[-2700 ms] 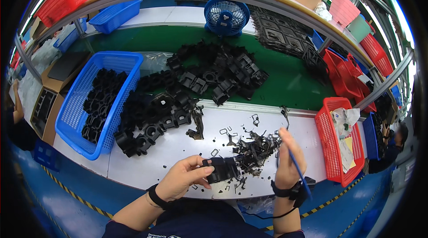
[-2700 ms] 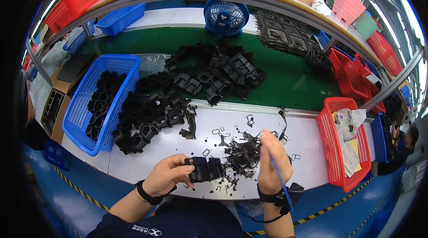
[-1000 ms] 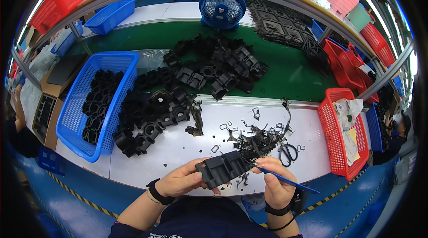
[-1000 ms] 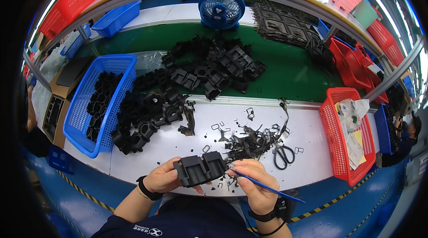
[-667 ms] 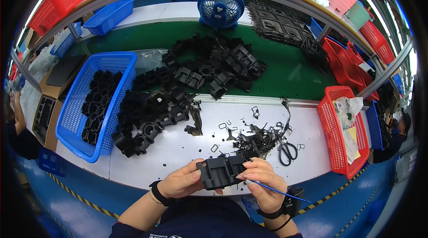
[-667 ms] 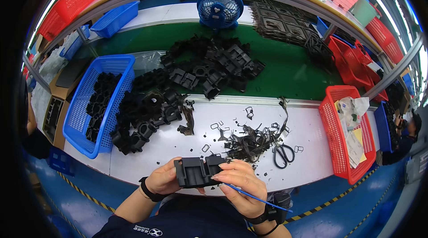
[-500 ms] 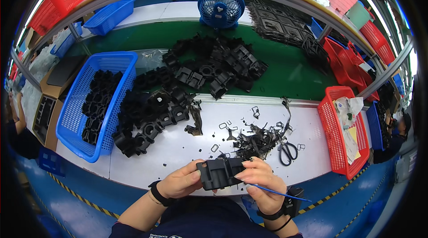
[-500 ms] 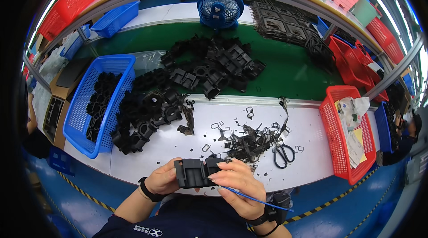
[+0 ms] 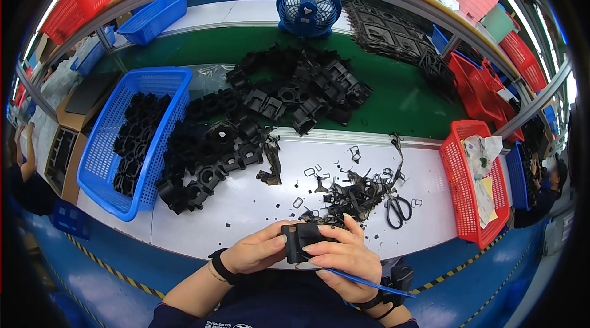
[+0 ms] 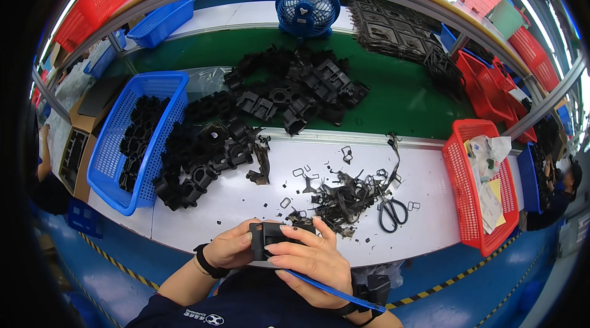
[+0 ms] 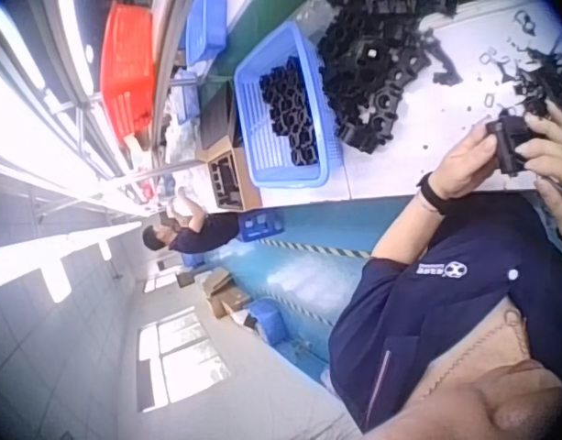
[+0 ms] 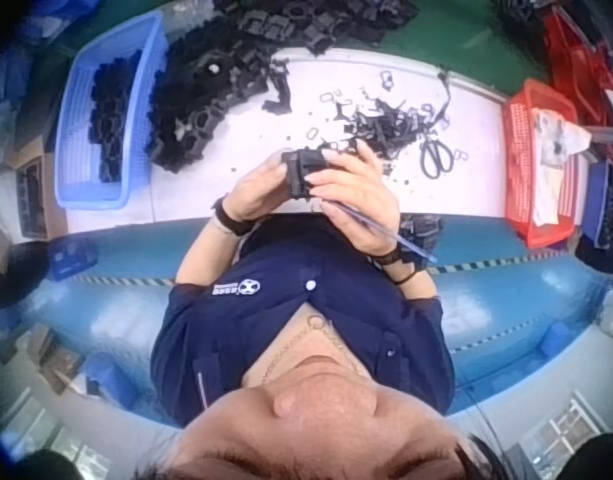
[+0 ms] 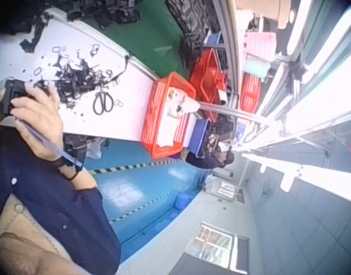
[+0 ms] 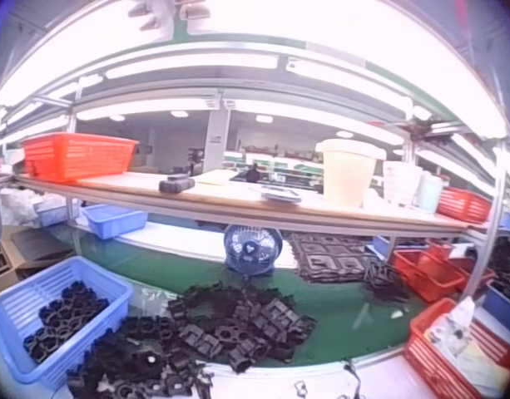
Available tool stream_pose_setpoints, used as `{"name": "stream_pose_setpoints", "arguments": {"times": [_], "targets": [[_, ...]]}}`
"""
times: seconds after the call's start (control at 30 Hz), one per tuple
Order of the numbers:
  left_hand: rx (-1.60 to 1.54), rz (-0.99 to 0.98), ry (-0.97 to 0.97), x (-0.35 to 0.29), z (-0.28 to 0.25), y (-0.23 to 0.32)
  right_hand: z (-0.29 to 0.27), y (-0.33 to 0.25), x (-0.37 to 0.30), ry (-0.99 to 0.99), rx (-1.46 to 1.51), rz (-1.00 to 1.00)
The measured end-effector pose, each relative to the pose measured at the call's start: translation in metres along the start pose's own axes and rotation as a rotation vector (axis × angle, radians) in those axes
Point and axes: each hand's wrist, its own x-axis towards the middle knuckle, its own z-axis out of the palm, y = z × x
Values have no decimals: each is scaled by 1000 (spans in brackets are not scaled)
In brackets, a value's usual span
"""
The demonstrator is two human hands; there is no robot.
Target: Using a thin tool to clean flash or debris from black plastic molded parts.
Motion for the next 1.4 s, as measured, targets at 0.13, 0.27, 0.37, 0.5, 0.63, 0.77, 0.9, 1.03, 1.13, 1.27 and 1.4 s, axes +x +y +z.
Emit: {"name": "stream_pose_setpoints", "arguments": {"times": [0.13, 0.27, 0.37, 0.5, 0.63, 0.77, 0.9, 1.03, 1.13, 1.27, 1.4], "targets": [[71, 14, -15, 2, 0, 1, 2, 1, -1, 18, 1, -7], [77, 14, -20, 3, 1, 2, 2, 1, -1, 4, 25, 4], [84, 33, -39, 4, 3, 4, 4, 2, -2, 4, 30, 10], [97, 27, -27, 3, 5, 5, 4, 0, 0, -10, -6, 10], [80, 21, -15, 3, 6, 6, 5, 0, 1, -31, -26, -5], [68, 10, -30, 5, 8, 7, 5, 0, 1, -38, -35, -10], [55, 4, -14, 3, 7, 6, 5, -2, 2, -40, -51, -20], [52, 11, -23, 4, 6, 7, 5, -2, 3, -42, -53, -22], [42, 11, -30, 4, 7, 7, 5, -1, 3, -47, -49, -27], [69, -17, 12, 2, 9, 9, 5, -3, 3, -51, -51, -24], [86, -33, 4, 1, 6, 10, 8, -3, 4, -53, -128, -73]]}}
